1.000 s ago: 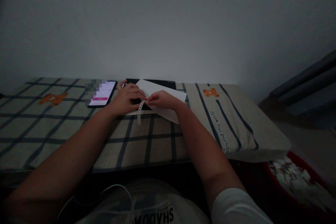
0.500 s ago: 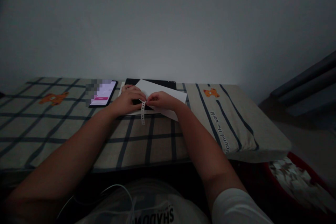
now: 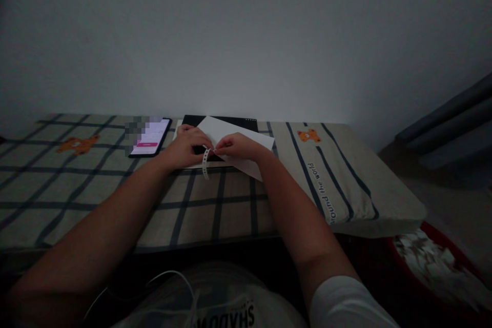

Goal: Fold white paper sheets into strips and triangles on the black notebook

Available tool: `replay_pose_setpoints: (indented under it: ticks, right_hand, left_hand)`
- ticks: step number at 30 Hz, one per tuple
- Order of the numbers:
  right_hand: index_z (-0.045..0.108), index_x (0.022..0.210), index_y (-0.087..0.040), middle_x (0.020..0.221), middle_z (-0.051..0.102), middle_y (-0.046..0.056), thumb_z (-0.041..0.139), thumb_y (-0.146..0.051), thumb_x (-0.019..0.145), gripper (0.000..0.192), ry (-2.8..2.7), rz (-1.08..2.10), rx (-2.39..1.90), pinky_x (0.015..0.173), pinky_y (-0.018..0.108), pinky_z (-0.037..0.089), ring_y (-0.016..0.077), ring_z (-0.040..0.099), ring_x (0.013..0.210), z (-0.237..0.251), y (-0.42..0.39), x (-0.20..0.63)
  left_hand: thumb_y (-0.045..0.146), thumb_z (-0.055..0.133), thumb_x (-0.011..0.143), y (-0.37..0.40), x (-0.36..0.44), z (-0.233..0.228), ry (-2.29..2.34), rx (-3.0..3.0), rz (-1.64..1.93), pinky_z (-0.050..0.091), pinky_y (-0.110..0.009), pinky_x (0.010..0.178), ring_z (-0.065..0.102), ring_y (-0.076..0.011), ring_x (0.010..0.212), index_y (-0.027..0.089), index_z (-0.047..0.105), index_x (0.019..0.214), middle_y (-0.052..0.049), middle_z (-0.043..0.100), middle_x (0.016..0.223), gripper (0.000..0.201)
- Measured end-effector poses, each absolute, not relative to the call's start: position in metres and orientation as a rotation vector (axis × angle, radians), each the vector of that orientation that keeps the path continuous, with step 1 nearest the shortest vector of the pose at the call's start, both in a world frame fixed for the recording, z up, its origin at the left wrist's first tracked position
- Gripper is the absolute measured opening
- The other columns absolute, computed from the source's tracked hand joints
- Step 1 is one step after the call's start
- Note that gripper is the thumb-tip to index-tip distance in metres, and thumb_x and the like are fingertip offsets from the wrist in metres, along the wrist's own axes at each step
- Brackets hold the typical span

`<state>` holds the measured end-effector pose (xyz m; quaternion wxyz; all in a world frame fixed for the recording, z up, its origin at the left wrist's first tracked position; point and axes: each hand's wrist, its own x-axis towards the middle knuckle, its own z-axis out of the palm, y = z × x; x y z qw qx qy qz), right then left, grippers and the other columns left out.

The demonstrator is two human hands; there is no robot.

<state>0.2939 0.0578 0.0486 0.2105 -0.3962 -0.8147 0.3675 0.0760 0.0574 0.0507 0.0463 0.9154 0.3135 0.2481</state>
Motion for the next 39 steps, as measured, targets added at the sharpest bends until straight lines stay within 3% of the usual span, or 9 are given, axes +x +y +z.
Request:
replay_pose_setpoints:
  ticks: [39]
  right_hand:
    - [0.073, 0.084, -0.014, 0.077, 0.068, 0.004, 0.061, -0.042, 0.079, 0.031, -2.258, 1.014, -1.126, 0.066, 0.026, 0.040, 0.0131, 0.055, 0.070, 0.0472, 0.0559, 0.2908]
  left_hand:
    - [0.036, 0.060, 0.079, 0.0559, 0.0778, 0.0505, 0.939, 2.807, 0.717, 0.025, -0.044, 0.093, 0.057, -0.0218, 0.092, 0.024, 0.071, 0.082, -0.002, 0.071, 0.086, 0.017]
